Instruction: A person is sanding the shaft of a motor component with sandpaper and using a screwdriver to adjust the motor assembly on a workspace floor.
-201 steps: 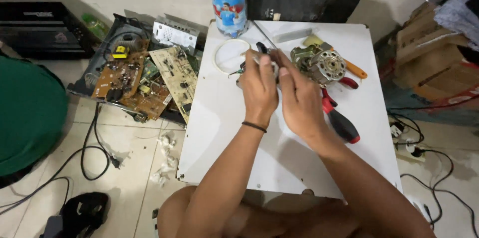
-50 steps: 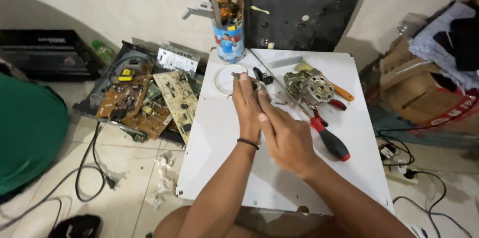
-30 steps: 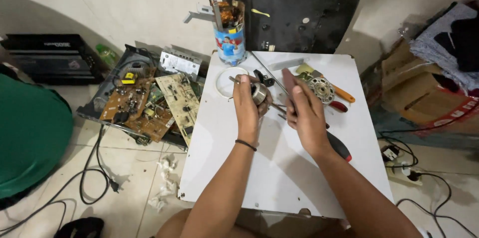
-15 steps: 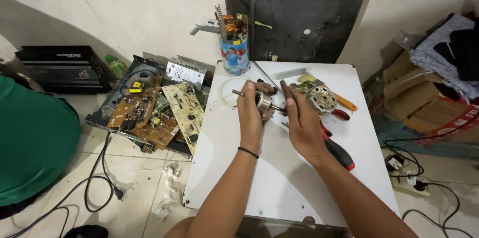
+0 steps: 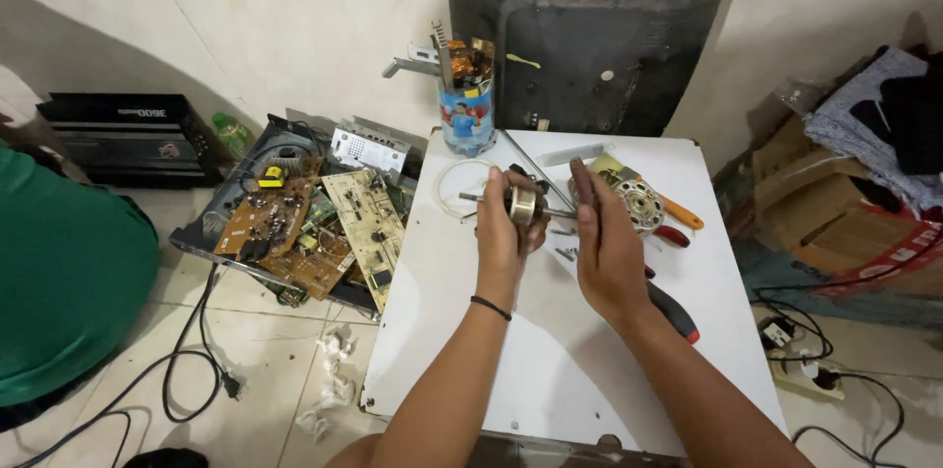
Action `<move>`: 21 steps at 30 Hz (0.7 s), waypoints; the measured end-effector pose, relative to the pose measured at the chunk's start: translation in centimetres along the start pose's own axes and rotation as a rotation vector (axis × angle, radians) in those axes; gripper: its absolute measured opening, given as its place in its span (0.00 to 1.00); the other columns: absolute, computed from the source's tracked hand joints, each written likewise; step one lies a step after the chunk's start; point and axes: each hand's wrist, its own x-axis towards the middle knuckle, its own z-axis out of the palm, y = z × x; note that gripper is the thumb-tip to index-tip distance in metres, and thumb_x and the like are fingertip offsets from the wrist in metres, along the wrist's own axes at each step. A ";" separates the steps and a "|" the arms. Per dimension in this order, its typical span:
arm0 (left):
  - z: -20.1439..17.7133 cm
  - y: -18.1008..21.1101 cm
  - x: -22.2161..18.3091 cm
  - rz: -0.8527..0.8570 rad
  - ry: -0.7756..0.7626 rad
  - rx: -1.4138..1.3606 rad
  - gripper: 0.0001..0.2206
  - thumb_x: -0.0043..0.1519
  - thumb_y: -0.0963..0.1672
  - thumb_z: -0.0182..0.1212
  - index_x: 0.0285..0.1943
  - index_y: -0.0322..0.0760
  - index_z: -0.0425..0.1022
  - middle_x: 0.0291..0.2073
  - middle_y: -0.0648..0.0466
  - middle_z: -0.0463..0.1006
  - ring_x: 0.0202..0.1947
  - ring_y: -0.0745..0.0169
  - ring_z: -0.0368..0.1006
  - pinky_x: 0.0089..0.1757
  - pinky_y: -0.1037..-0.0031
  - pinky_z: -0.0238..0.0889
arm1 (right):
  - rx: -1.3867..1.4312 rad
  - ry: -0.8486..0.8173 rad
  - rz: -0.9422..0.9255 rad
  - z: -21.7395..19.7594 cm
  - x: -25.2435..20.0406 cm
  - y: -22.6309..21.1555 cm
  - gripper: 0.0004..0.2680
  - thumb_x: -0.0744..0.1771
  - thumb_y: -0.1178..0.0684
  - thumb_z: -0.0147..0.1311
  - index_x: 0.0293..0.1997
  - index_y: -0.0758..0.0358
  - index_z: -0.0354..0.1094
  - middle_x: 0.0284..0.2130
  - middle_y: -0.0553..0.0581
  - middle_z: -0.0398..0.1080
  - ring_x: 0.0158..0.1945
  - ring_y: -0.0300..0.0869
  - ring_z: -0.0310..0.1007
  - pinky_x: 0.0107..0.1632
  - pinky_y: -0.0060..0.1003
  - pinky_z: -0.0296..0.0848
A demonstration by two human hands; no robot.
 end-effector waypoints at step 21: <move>-2.6 -4.1 0.5 1.031 0.160 1.097 0.05 0.65 0.40 0.48 0.39 0.31 0.67 0.23 0.41 0.69 0.18 0.39 0.58 0.29 0.51 0.50 | -0.084 -0.243 -0.139 0.2 -2.1 -3.7 0.18 0.74 0.62 0.40 0.75 0.74 0.63 0.49 0.74 0.75 0.35 0.59 0.71 0.34 0.51 0.65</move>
